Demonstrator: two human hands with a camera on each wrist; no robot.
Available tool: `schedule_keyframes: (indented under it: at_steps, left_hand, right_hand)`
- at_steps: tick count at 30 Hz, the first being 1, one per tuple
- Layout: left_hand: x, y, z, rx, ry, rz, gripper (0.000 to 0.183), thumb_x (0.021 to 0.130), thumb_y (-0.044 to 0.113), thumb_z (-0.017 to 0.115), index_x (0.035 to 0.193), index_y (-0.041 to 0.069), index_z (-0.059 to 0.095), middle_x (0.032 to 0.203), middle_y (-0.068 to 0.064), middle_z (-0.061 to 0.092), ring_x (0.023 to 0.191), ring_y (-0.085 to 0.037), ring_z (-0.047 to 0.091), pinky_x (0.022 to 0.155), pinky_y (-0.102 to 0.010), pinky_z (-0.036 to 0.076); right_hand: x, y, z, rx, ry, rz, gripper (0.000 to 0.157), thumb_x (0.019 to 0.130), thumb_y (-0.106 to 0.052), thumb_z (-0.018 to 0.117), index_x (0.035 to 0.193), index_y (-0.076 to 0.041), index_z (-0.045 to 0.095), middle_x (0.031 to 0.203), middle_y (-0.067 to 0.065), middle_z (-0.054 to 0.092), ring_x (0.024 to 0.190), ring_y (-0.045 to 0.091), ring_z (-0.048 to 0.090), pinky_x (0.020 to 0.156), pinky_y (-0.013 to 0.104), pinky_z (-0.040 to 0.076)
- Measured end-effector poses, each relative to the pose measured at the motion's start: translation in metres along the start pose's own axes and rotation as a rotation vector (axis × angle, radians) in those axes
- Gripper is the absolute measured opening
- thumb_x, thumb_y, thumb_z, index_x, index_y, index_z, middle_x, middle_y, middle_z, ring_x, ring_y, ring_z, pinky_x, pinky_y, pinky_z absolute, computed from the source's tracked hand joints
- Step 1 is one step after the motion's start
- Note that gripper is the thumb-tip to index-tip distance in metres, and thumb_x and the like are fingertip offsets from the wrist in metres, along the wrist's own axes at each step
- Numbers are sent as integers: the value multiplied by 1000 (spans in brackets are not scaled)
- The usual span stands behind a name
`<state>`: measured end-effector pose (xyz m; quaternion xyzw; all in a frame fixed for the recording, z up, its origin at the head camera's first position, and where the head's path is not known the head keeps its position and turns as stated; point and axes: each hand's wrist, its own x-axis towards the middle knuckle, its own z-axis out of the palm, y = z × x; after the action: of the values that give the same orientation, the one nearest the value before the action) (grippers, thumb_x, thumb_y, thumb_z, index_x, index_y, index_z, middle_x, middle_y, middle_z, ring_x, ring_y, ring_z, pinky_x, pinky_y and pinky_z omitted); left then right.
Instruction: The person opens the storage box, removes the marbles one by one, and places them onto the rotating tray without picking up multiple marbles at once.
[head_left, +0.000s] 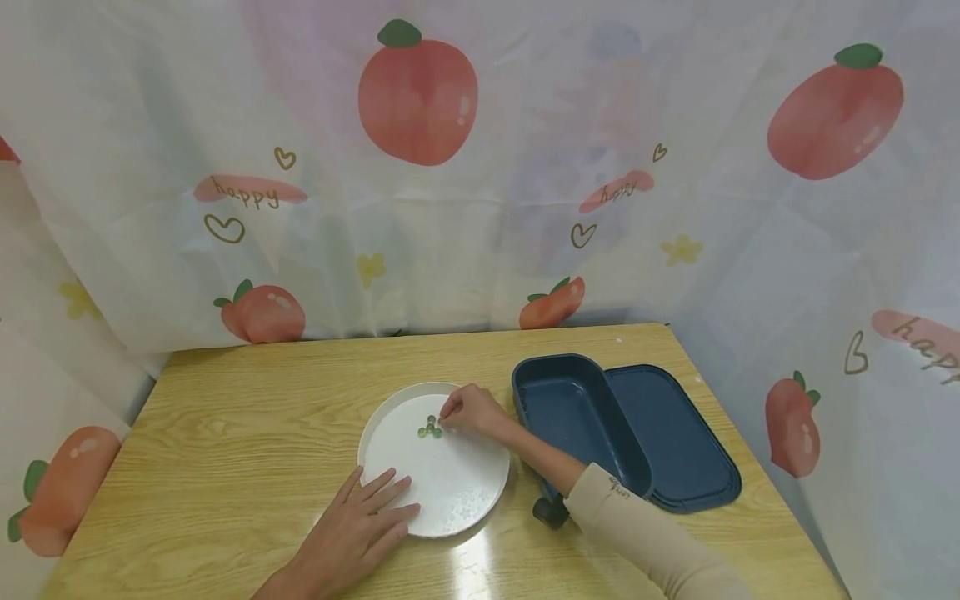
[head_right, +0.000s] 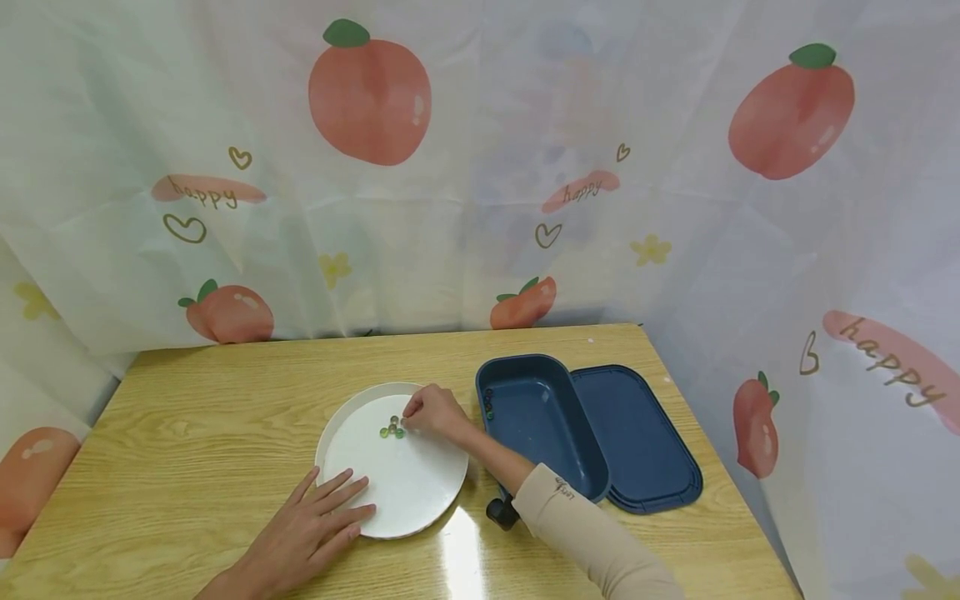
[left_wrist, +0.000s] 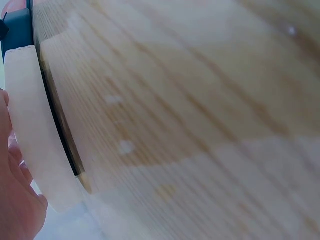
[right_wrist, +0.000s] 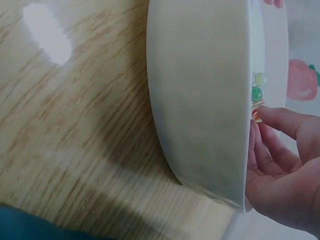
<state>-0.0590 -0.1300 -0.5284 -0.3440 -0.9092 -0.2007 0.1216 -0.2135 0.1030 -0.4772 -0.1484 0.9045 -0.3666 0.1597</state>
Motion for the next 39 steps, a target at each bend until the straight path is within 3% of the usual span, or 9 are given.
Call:
schedule_keyframes:
  at_steps: [29,34,39]
  left_hand:
    - [0,-1,2,17,-14,-16,28,101,38,58,124,30,72,142,3,57,139,-21,43,112,-58,23]
    - [0,0,2,24,-1,-5,27,101,36,59,123,30,72,141,2,58,137,-23,45,110,-59,25]
    - [0,1,1,30,21,13,26,100,34,59,122,29,73,139,1,60,136,-24,47,110,-59,27]
  right_hand:
    - [2,3,1,-11,1,-1,9,83,-6,80,91,-4,77,77,-1,69,71,9,60,64,22,49]
    - [2,-1,-8,-28,36,-3,11,84,-9,78,94,-6,77,79,-2,69,72,10,60,64,24,49]
    - [-2,-10,-22,26,46,-15,16,86,-9,76,100,-4,77,86,-2,70,79,12,62,67,26,51]
